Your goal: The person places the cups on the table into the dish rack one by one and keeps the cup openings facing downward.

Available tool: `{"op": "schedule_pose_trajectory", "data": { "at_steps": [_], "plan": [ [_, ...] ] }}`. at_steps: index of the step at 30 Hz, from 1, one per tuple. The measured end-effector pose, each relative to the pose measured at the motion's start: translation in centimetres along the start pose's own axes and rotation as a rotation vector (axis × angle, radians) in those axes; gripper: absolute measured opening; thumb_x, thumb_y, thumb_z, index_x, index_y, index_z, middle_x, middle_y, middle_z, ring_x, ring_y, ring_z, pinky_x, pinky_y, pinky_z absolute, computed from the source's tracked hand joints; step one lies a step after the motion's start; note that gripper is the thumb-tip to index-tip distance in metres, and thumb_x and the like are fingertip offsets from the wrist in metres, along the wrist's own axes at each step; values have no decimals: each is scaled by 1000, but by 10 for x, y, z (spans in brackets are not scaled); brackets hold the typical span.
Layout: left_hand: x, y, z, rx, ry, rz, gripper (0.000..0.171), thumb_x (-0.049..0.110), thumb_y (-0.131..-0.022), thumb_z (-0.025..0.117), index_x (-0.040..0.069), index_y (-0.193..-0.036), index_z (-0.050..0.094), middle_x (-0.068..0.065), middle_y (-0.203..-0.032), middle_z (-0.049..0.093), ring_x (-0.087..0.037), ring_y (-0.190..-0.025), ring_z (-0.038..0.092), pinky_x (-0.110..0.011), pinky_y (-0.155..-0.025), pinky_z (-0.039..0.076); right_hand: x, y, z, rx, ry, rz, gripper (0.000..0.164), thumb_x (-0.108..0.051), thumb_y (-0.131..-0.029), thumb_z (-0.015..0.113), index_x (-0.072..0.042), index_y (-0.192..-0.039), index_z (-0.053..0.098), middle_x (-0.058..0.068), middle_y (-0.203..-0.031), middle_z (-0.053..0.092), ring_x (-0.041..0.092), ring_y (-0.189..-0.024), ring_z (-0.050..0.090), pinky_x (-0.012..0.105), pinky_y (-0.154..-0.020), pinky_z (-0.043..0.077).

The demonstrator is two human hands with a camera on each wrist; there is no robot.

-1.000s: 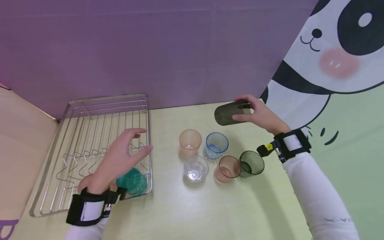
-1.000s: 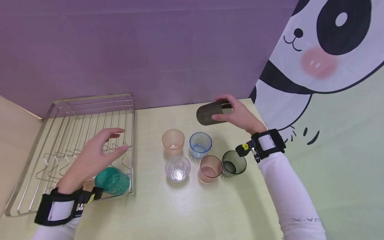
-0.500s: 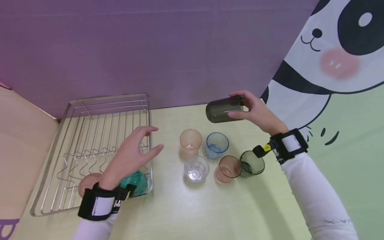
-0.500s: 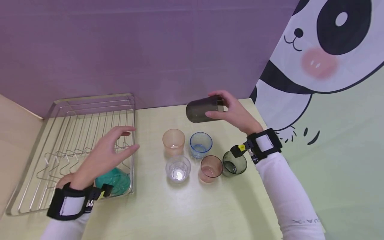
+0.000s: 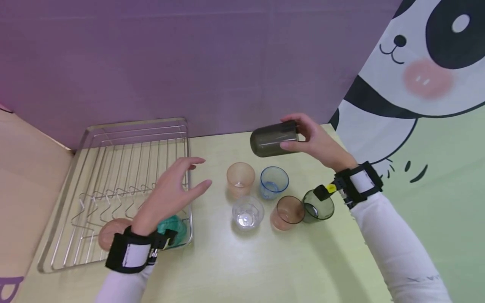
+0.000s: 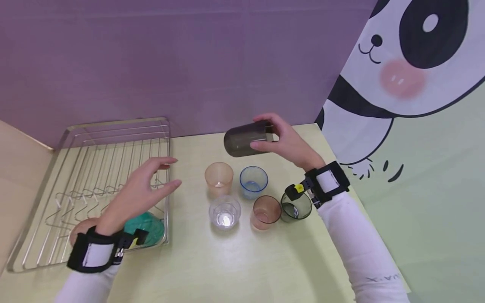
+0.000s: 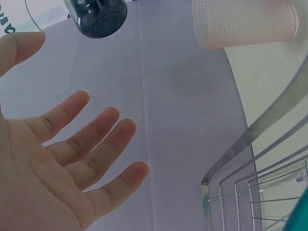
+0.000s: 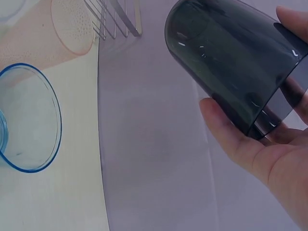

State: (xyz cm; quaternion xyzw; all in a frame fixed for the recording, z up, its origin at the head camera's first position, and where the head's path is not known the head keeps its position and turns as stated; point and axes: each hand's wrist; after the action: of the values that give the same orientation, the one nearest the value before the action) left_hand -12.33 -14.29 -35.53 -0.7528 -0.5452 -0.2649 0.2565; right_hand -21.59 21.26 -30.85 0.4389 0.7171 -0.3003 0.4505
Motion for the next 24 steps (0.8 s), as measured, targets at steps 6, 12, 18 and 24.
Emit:
{"op": "schedule_pose_trajectory", "data": {
  "at_steps": [6,12,18,24],
  "plan": [
    [2,-4,4,-1,7,12,60,42,-92,65,11,-141,49,-11,-141,54,-30,-126,52,-52,-105,44,-5,-1,7,-24,-5,-5,54,-11,-90,71,-18,-138,48,5,-128,51,20,-114,51,23,-85,52],
    [3,-7,7,6,3,21,59,41,-92,65,12,-141,49,-10,-141,54,-29,-127,52,-51,-105,45,-8,-3,13,-30,-10,-14,56,-9,-88,72,-16,-138,48,5,-128,51,20,-114,51,24,-86,52],
    [5,-9,8,14,10,19,59,41,-92,66,13,-141,48,-9,-142,54,-29,-126,52,-51,-104,45,-10,-5,19,-60,-27,-43,57,-9,-88,73,-14,-139,47,6,-127,51,20,-115,51,23,-87,53],
    [11,-15,9,22,48,24,60,42,-91,67,15,-142,48,-6,-143,53,-27,-127,52,-48,-106,44,-14,-7,26,-94,-57,-54,59,-9,-87,73,-11,-139,45,7,-128,49,22,-115,50,24,-86,56]
  ]
}}
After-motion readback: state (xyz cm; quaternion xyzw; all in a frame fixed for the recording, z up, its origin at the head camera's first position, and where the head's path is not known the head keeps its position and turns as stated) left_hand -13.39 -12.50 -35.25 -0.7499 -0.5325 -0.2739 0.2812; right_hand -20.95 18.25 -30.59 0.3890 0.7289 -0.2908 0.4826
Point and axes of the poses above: each hand's wrist, its own y-axis away from the middle knuckle, its own z-axis out of the palm, x = y × z
